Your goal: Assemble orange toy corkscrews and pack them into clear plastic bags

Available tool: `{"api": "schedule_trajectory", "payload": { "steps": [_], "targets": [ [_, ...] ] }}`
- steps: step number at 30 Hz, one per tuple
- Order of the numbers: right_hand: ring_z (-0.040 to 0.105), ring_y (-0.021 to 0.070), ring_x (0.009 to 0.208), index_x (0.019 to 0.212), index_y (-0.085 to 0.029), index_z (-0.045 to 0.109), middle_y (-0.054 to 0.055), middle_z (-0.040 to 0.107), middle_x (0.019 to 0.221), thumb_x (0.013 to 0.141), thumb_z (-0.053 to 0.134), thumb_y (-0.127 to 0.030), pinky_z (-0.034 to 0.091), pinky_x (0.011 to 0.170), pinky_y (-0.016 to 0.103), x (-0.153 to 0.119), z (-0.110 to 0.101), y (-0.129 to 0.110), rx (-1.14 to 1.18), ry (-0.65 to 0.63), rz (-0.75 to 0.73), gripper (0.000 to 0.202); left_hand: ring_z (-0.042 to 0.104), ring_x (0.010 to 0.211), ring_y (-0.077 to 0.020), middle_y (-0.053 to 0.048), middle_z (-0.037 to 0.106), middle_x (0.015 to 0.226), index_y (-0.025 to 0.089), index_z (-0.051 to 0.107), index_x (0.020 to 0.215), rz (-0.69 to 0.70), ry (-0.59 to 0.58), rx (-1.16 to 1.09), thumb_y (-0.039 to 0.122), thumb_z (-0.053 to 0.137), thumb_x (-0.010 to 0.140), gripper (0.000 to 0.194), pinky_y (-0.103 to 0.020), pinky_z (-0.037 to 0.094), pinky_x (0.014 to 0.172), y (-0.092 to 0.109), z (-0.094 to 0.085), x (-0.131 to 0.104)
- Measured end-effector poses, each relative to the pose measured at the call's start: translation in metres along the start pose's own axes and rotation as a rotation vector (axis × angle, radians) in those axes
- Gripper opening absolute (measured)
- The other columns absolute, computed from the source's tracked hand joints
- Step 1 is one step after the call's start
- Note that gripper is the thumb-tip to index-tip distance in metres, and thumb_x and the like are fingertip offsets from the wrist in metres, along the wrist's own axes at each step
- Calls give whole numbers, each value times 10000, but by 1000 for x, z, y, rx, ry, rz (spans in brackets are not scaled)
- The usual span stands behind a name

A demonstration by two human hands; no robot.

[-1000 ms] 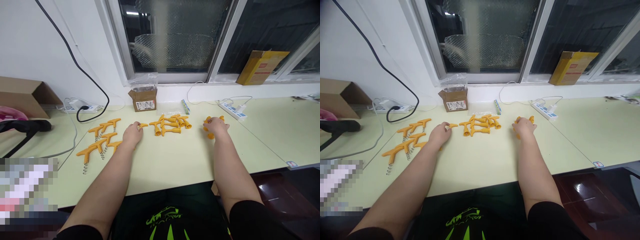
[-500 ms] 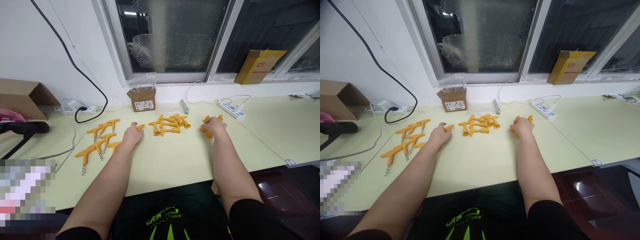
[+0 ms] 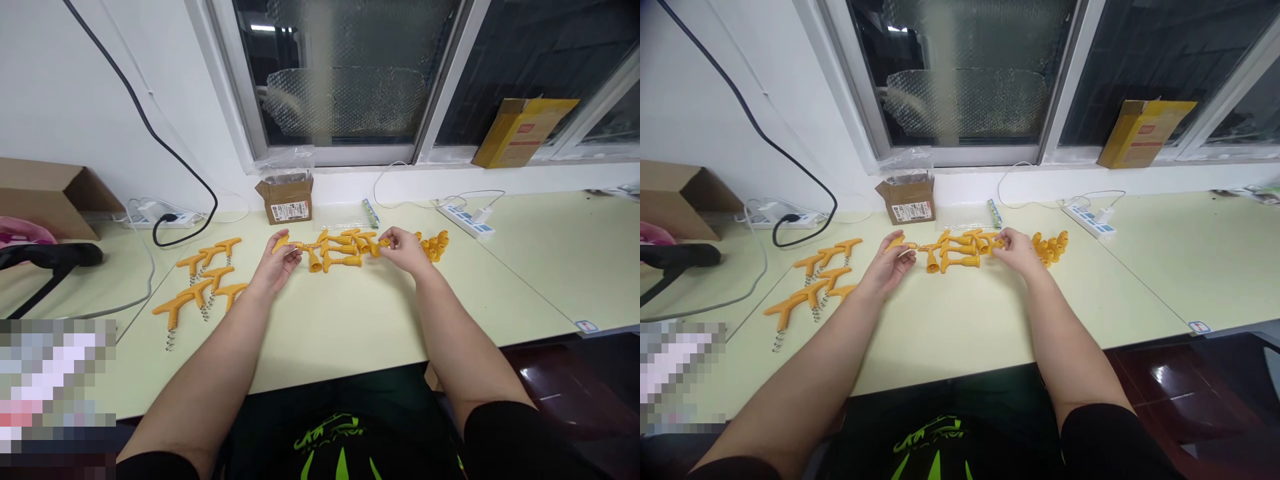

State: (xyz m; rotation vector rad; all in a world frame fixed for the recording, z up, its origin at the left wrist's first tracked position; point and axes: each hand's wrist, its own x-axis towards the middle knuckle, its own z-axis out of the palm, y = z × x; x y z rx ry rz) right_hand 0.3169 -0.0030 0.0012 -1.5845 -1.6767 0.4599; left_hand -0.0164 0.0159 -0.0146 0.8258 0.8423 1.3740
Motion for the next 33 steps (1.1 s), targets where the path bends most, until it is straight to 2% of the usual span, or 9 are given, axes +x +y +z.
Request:
{"api": "schedule_trajectory", "payload": {
  "steps": [2, 4, 7, 12, 16, 23, 28, 30, 33],
  "targets": [
    [470, 142, 629, 957, -198, 692, -45, 486, 680, 679, 623, -229, 390, 626, 284, -3, 12, -7, 87, -75, -139, 288, 700, 760, -117, 20, 714, 841, 272, 498, 1104, 8, -52, 30, 169, 813, 676, 541, -248, 546, 763, -2, 0, -2],
    [510, 157, 704, 981, -196, 707, -11, 543, 785, 683, 603, -195, 436, 691, 301, -6, 26, -13, 154, -118, -273, 315, 715, 803, -121, 10, 738, 891, 265, 463, 1053, 27, -107, 68, 190, 842, 689, 531, -253, 554, 794, -5, 0, -3],
    [589, 200, 874, 1049, -209, 685, 43, 620, 985, 730, 600, -187, 490, 819, 352, -11, 44, -20, 280, -131, -380, 331, 723, 819, -116, 8, 752, 933, 266, 422, 1041, 53, -175, 107, 222, 868, 708, 558, -261, 562, 827, -10, 1, -5],
    [631, 223, 1012, 1057, -224, 600, 71, 640, 1110, 814, 660, -256, 527, 884, 373, -18, 58, -28, 502, -142, -348, 252, 741, 856, -132, 25, 757, 945, 325, 370, 1242, 52, -224, 132, 238, 874, 737, 719, -330, 575, 913, -12, 6, -9],
    [642, 222, 1021, 1071, -228, 600, 70, 639, 1121, 857, 686, -307, 531, 925, 395, -20, 62, -28, 541, -170, -350, 244, 751, 889, -151, 3, 767, 1006, 338, 329, 1362, 41, -272, 144, 258, 871, 754, 819, -375, 570, 963, -14, 10, -13],
    [662, 244, 1055, 1050, -232, 616, 82, 680, 1103, 862, 735, -376, 531, 961, 429, -23, 71, -31, 561, -171, -398, 265, 750, 883, -159, -27, 763, 1034, 291, 324, 1274, 40, -344, 196, 272, 870, 761, 750, -367, 573, 938, -22, 18, -20],
    [656, 265, 1128, 1000, -246, 645, 81, 697, 1119, 863, 725, -366, 507, 1011, 462, -26, 67, -38, 432, -138, -477, 199, 747, 833, -162, -16, 730, 999, 281, 308, 1274, -26, -287, 161, 264, 855, 764, 748, -377, 587, 906, -24, 26, -26],
    [667, 268, 1103, 989, -242, 646, 81, 704, 1108, 841, 748, -387, 515, 994, 460, -27, 66, -41, 446, -138, -424, 231, 741, 829, -160, -13, 717, 990, 276, 315, 1281, -27, -259, 153, 274, 857, 763, 750, -375, 587, 901, -25, 28, -28],
    [695, 227, 894, 957, -235, 622, 59, 711, 1000, 799, 788, -450, 561, 845, 401, -29, 69, -44, 583, -194, -248, 314, 725, 853, -162, -14, 712, 983, 267, 346, 1303, 102, -247, 205, 306, 878, 747, 771, -358, 578, 890, -26, 31, -30]
  ]
}}
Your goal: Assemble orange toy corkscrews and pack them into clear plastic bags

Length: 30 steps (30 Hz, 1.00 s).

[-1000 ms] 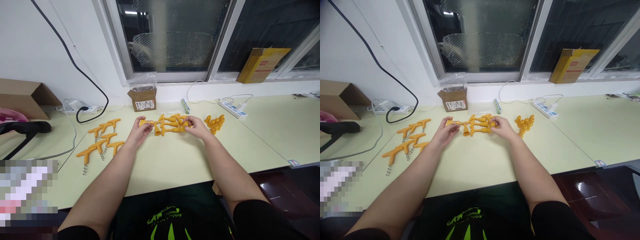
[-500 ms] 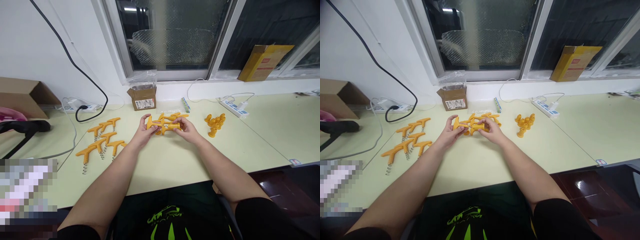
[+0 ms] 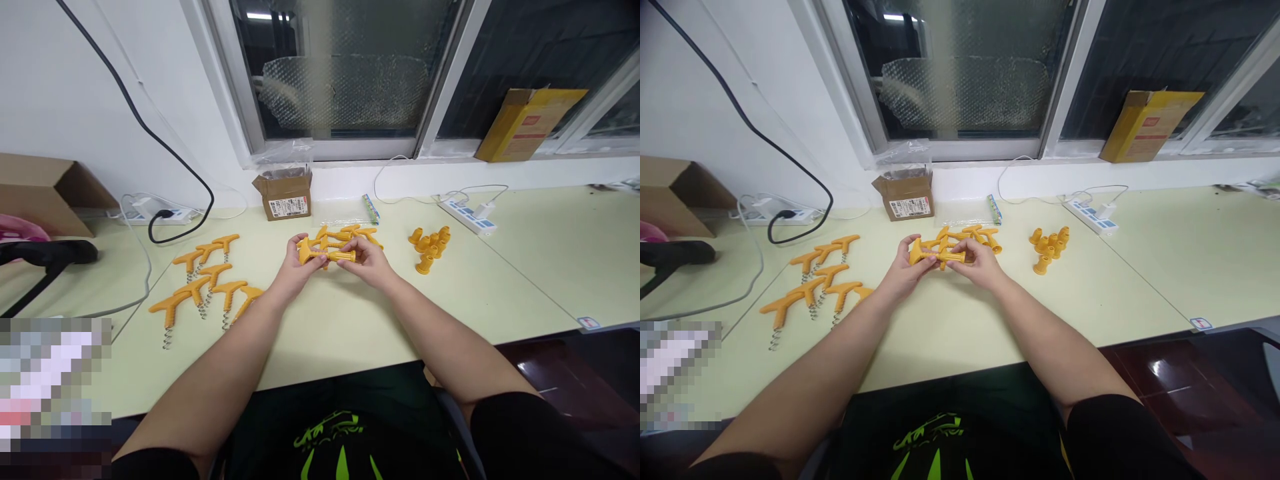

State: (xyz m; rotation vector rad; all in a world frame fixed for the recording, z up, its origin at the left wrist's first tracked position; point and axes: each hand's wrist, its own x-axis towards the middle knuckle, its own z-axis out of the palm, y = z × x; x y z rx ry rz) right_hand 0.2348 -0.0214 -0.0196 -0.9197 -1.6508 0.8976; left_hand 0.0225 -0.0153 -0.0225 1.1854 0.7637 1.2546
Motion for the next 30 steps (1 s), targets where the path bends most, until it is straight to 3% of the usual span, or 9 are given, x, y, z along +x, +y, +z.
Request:
{"api": "schedule_trajectory", "payload": {
  "steps": [4, 7, 12, 14, 16, 19, 22, 26, 30],
  "targets": [
    [621, 145, 589, 858, -226, 568, 16, 698, 777, 826, 738, -532, 526, 605, 302, 0, 6, 0, 243, -88, 218, 351, 715, 892, -181, -39, 724, 983, 244, 432, 1264, 151, -69, 168, 317, 894, 733, 707, -330, 567, 859, 3, 0, -3],
    [542, 109, 473, 836, -224, 550, -6, 675, 646, 856, 682, -542, 446, 485, 233, 1, 9, -2, 365, -198, 404, 345, 718, 894, -183, -34, 728, 950, 245, 459, 1200, 169, -147, 223, 305, 895, 733, 642, -316, 567, 842, 6, -2, -5],
    [434, 88, 363, 916, -230, 553, -30, 620, 558, 908, 581, -524, 326, 364, 187, 1, 10, -12, 441, -266, 701, 295, 741, 896, -197, -40, 740, 960, 254, 458, 1161, 154, -216, 233, 280, 906, 717, 631, -327, 579, 840, 5, -4, -6],
    [454, 93, 370, 967, -243, 525, -15, 667, 653, 913, 551, -579, 355, 358, 201, 1, 8, -15, 470, -260, 694, 341, 745, 870, -193, -37, 746, 940, 253, 449, 1129, 160, -205, 232, 284, 896, 733, 598, -331, 579, 839, 5, -4, -5],
    [556, 107, 459, 1031, -266, 497, -4, 702, 845, 871, 629, -584, 461, 414, 232, 1, 6, -14, 479, -216, 588, 380, 741, 839, -183, -26, 746, 912, 251, 434, 1111, 170, -165, 233, 289, 894, 736, 595, -326, 576, 830, 6, -3, -3],
    [679, 129, 746, 1100, -284, 516, 8, 641, 1119, 729, 841, -409, 597, 640, 279, 0, 2, -8, 363, -153, 322, 509, 731, 813, -172, -14, 744, 890, 245, 428, 1103, 165, -51, 220, 301, 902, 721, 611, -314, 570, 817, 8, -3, 0],
    [668, 135, 882, 1071, -259, 571, 24, 612, 1157, 727, 848, -323, 601, 796, 293, 1, 1, 0, 283, -122, 147, 447, 725, 784, -165, -11, 740, 886, 242, 429, 1095, 141, 27, 170, 315, 907, 711, 618, -311, 569, 804, 9, -4, 2],
    [669, 133, 770, 1054, -241, 604, 1, 657, 938, 777, 809, -349, 609, 790, 322, 3, 3, 3, 342, -97, 187, 361, 717, 766, -156, 2, 729, 881, 248, 403, 1080, 140, -21, 127, 305, 914, 700, 639, -306, 573, 783, 7, -4, 2],
    [631, 124, 598, 923, -210, 633, 4, 665, 743, 803, 785, -487, 581, 578, 266, 5, 2, 0, 439, -133, 401, 337, 733, 879, -168, -16, 741, 965, 253, 384, 1055, 181, -88, 151, 264, 923, 685, 654, -316, 578, 836, 5, -1, -2]
  ]
}}
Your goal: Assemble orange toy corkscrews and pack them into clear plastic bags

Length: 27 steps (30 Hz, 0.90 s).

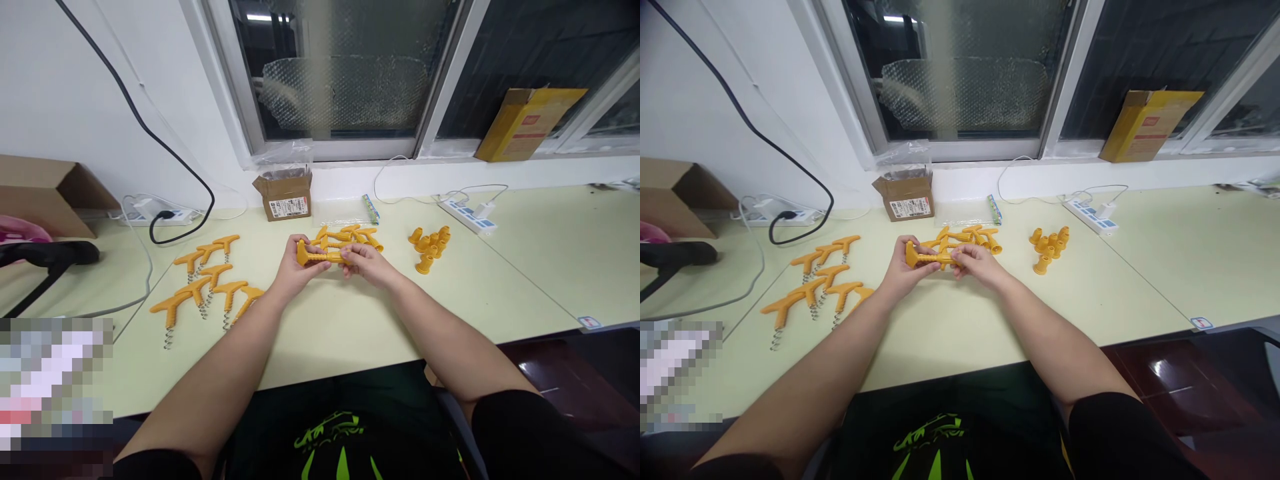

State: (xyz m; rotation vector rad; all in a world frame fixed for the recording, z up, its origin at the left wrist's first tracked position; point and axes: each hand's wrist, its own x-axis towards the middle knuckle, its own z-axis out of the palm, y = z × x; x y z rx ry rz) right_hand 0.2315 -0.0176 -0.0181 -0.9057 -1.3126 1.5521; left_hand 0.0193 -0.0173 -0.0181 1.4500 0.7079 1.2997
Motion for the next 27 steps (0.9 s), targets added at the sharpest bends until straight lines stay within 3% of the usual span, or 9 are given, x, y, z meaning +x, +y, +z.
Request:
{"api": "schedule_trajectory", "payload": {
  "steps": [3, 6, 8, 11, 14, 18, 21, 24, 27],
  "targets": [
    [508, 96, 419, 824, -207, 615, 6, 626, 604, 875, 650, -648, 428, 363, 214, 0, 0, -1, 19, 29, 205, 446, 744, 959, -195, -49, 757, 1043, 256, 377, 1051, 4, -35, 12, 267, 912, 703, 638, -353, 580, 882, 0, 2, -2],
    [481, 110, 375, 845, -204, 631, 15, 604, 559, 912, 492, -752, 365, 307, 223, 0, 0, -2, -18, 8, 307, 569, 758, 920, -210, -41, 764, 972, 253, 384, 1059, -17, -32, 8, 278, 915, 704, 640, -369, 580, 889, 1, 2, -2],
    [606, 139, 501, 948, -213, 653, 45, 687, 737, 892, 558, -721, 490, 400, 252, -1, 1, -3, -25, -5, 202, 520, 761, 889, -211, -33, 757, 937, 249, 394, 1057, -27, 15, 9, 288, 923, 693, 643, -360, 582, 873, 1, 1, 0],
    [706, 167, 854, 1088, -256, 653, 45, 701, 1088, 762, 821, -504, 619, 747, 308, -3, 2, -3, -124, 36, -150, 443, 755, 863, -202, -29, 743, 933, 247, 398, 1056, -47, 107, 2, 306, 921, 694, 639, -342, 582, 840, 2, -1, 3],
    [690, 161, 874, 1074, -246, 661, 25, 695, 1020, 726, 855, -419, 597, 855, 322, -2, 2, 0, -194, 55, -277, 433, 735, 795, -179, -8, 724, 885, 247, 387, 1052, -65, 107, -22, 325, 911, 706, 633, -328, 578, 795, 3, -3, 4],
    [601, 115, 564, 925, -203, 651, -2, 653, 722, 822, 746, -511, 555, 569, 248, 1, 3, 2, -26, 26, -27, 338, 705, 790, -155, 43, 662, 798, 253, 402, 1036, 26, 37, 26, 299, 907, 712, 601, -294, 562, 778, 2, -3, 1],
    [390, 69, 373, 788, -188, 604, -39, 507, 519, 918, 587, -591, 344, 346, 178, 2, 4, -3, 117, -30, 334, 423, 697, 862, -156, 20, 680, 871, 251, 448, 1038, 114, 1, 102, 281, 897, 725, 548, -323, 560, 860, 3, -2, -2],
    [273, 63, 323, 728, -186, 563, -56, 407, 443, 982, 415, -633, 219, 295, 173, 1, 5, -7, 166, -151, 614, 534, 697, 897, -173, -12, 712, 906, 241, 499, 1028, 132, -27, 144, 283, 912, 700, 529, -350, 551, 907, 6, -2, -3],
    [485, 103, 414, 845, -193, 598, 6, 605, 607, 955, 476, -642, 396, 372, 208, 0, 7, -5, 186, -155, 503, 478, 710, 818, -188, -22, 723, 863, 223, 537, 1047, 23, -17, 111, 296, 932, 657, 560, -336, 566, 810, 8, -5, 0]
  ]
}}
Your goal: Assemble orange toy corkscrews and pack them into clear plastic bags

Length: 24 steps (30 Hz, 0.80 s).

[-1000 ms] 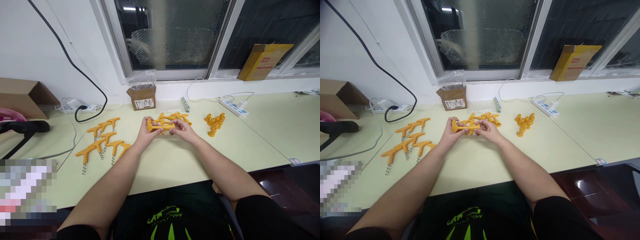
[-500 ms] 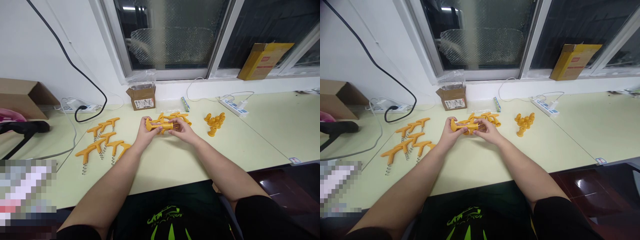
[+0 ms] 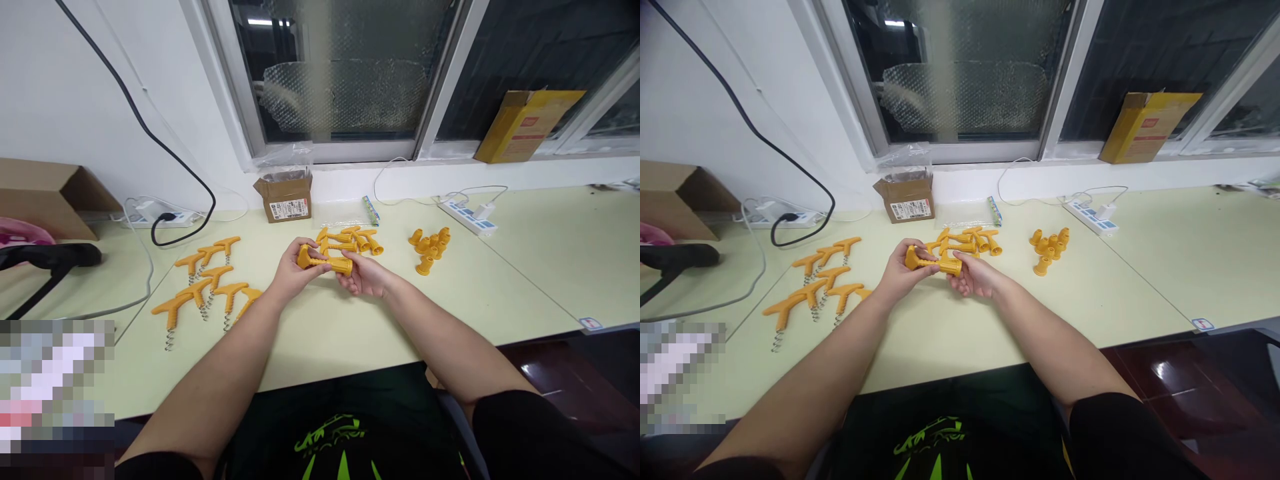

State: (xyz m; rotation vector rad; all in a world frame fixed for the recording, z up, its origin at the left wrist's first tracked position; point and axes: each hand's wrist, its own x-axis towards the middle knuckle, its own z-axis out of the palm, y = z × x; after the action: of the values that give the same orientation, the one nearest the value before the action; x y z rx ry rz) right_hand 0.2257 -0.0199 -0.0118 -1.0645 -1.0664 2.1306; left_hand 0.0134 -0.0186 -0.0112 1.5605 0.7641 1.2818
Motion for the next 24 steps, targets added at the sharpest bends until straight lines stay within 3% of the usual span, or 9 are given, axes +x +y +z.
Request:
{"api": "schedule_trajectory", "payload": {
  "steps": [2, 4, 6, 9, 13, 16, 18, 21, 24],
  "targets": [
    [620, 130, 580, 987, -223, 608, 9, 690, 786, 871, 675, -560, 526, 532, 248, 1, 1, 3, -31, 22, -230, 363, 699, 715, -172, -10, 720, 814, 215, 529, 1088, -108, 21, -28, 289, 940, 631, 619, -298, 553, 712, -1, -2, 3],
    [638, 131, 669, 1040, -245, 591, -16, 699, 823, 770, 822, -436, 543, 643, 263, 2, 1, 7, -123, 56, -414, 403, 677, 641, -146, 13, 715, 779, 225, 474, 1137, -223, 86, -90, 273, 948, 606, 713, -260, 526, 649, -3, -3, 6],
    [612, 122, 664, 1005, -241, 561, -23, 703, 792, 738, 857, -399, 512, 655, 260, 4, 1, 9, -201, 91, -474, 429, 683, 652, -135, 18, 727, 800, 244, 403, 1168, -318, 205, -198, 255, 954, 584, 804, -247, 525, 665, -5, -3, 8],
    [610, 128, 663, 914, -245, 464, -5, 732, 815, 776, 813, -490, 490, 655, 278, 10, 3, 13, -180, 101, -483, 448, 714, 768, -134, 6, 746, 883, 261, 337, 1186, -366, 362, -362, 209, 958, 557, 885, -264, 545, 783, -9, 4, 8],
    [607, 133, 680, 846, -252, 387, -30, 691, 793, 757, 796, -572, 501, 661, 295, 22, 13, 21, -188, 126, -578, 527, 704, 747, -138, -6, 743, 889, 242, 366, 1122, -365, 310, -393, 238, 953, 566, 809, -301, 550, 809, -14, 18, 4],
    [616, 136, 702, 867, -256, 396, -49, 629, 780, 752, 792, -572, 519, 664, 293, 27, 17, 28, -252, 158, -635, 520, 700, 749, -153, -24, 738, 889, 214, 443, 1089, -364, 235, -324, 296, 927, 611, 685, -311, 556, 774, -17, 22, 3],
    [633, 135, 710, 958, -258, 444, -25, 648, 889, 762, 792, -539, 536, 666, 301, 25, 15, 30, -340, 161, -615, 488, 710, 789, -166, -46, 742, 950, 201, 491, 1122, -364, 266, -262, 310, 894, 651, 630, -315, 561, 770, -20, 17, 6],
    [636, 118, 678, 1122, -266, 496, 43, 646, 1159, 800, 768, -464, 536, 634, 307, 17, 7, 25, -538, 223, -603, 465, 717, 853, -179, -73, 737, 1019, 184, 558, 1193, -325, 405, -66, 308, 799, 742, 526, -330, 566, 808, -25, -3, 14],
    [602, 111, 647, 1075, -241, 550, 55, 646, 1176, 844, 705, -396, 510, 625, 306, 5, -5, 15, -730, 349, -687, 318, 712, 893, -187, -107, 721, 1115, 167, 661, 1156, -292, 491, 306, 290, 691, 819, 360, -347, 557, 864, -32, -31, 24]
  ]
}}
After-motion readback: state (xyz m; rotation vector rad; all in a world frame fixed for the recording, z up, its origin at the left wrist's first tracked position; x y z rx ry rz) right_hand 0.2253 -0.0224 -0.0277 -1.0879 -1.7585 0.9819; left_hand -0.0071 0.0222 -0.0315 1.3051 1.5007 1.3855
